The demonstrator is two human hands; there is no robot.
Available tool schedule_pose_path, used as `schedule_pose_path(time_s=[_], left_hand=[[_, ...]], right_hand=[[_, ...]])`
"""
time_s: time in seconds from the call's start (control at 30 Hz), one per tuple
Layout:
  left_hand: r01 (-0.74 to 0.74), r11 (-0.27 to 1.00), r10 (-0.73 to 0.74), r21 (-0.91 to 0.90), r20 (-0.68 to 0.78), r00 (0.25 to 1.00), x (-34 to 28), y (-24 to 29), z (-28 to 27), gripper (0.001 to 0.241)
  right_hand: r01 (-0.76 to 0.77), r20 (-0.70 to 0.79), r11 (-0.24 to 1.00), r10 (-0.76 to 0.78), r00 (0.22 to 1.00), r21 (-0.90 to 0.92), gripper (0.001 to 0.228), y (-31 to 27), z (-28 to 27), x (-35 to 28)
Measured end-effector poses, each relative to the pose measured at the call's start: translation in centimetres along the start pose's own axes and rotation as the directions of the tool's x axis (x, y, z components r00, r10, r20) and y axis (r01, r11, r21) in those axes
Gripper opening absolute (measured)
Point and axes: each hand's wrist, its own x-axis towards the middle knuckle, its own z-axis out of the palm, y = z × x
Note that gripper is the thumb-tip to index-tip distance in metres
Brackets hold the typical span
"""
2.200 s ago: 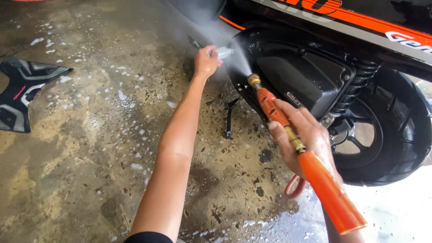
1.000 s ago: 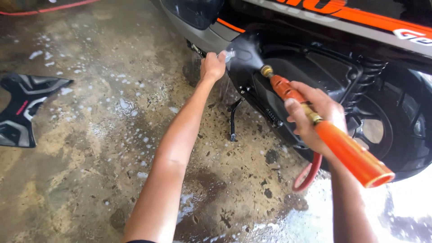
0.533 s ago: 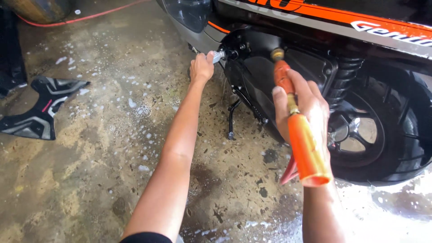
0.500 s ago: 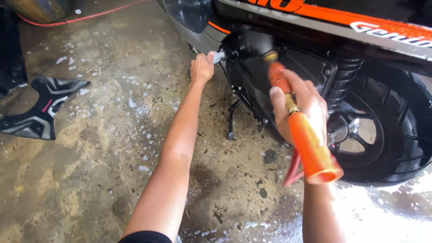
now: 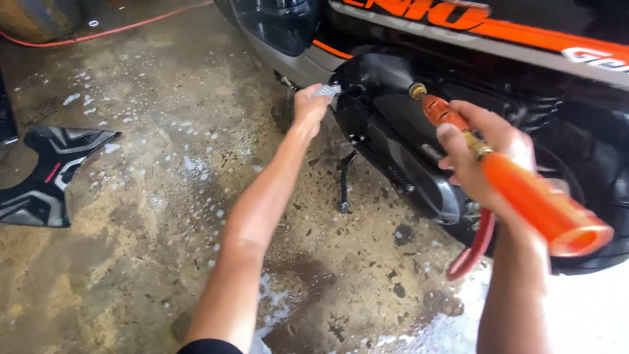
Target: The person washes a black motorcycle with a high-pressure water sprayer, focusing on the rear wheel, engine area, and body panels.
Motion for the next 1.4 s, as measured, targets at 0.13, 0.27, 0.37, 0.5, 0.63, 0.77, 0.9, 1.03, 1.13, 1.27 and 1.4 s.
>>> schedule_pose_path(time_s=[0.13, 0.27, 0.37, 0.5, 0.63, 0.77, 0.9, 1.03, 1.13, 1.27, 1.4], left_hand=[[-0.087, 0.991, 0.1, 0.105, -0.126, 0.987, -0.8, 0.7, -0.5, 0.054], [0.024, 1.0, -0.025, 0.017, 0.111, 0.993, 0.0, 3.0, -4.4, 0.066], [0.231, 0.952, -0.216, -0.202, 0.096, 0.972, 1.2, 5.8, -7.3, 0.081], [-0.099, 0.995, 0.099, -0.005, 0.029, 0.995, 0.8, 5.5, 3.1, 0.078], [-0.045, 0.998, 0.044, -0.043, -0.025, 0.999, -1.4, 6.8, 2.4, 0.078], [0.093, 0.918, -0.129, -0.386, -0.068, 0.989, 0.5, 2.6, 4.4, 0.081], [0.182, 0.954, -0.217, -0.238, -0.131, 0.967, -3.0, 3.7, 6.9, 0.081], [0.341, 0.914, -0.286, -0.218, 0.246, 0.926, -1.2, 1.9, 3.4, 0.083], [0.347, 0.794, -0.119, -0.498, 0.433, 0.893, -0.4, -0.9, 3.5, 0.08], [0.219, 0.852, -0.07, -0.475, 0.312, 0.948, -1.9, -0.2, 3.9, 0.082], [0.089, 0.986, -0.072, -0.137, 0.126, 0.989, -5.4, 1.1, 3.1, 0.08]], right_hand=[[-0.02, 0.059, 0.998, 0.017, 0.998, 0.057, 0.043, -1.1, 1.0, 0.5], [-0.056, 0.002, 0.998, 0.056, 0.998, -0.019, 0.043, -1.3, 1.4, 0.0], [-0.028, 0.028, 0.999, 0.029, 0.999, -0.021, 0.042, -0.7, 0.7, -0.1], [0.034, 0.034, 0.999, -0.033, 0.999, -0.021, 0.043, -0.4, 1.2, 0.4], [0.03, 0.133, 0.999, -0.034, 0.991, 0.034, 0.046, -1.3, 2.3, -0.2], [-0.015, 0.119, 0.999, 0.021, 0.993, -0.049, 0.046, -0.7, 1.0, -0.7], [-0.031, 0.195, 0.998, 0.02, 0.981, 0.055, 0.047, 0.9, 0.2, -1.7], [0.074, 0.1, 0.996, -0.068, 0.993, -0.051, 0.042, -1.2, -0.6, -2.0], [0.079, 0.057, 0.994, -0.075, 0.996, -0.073, 0.042, -0.8, -0.8, -1.9], [0.036, 0.149, 0.993, -0.019, 0.989, -0.115, 0.041, -0.3, -0.8, -2.2], [0.114, 0.255, 0.982, -0.073, 0.964, -0.152, 0.046, 0.7, -0.4, -2.4]])
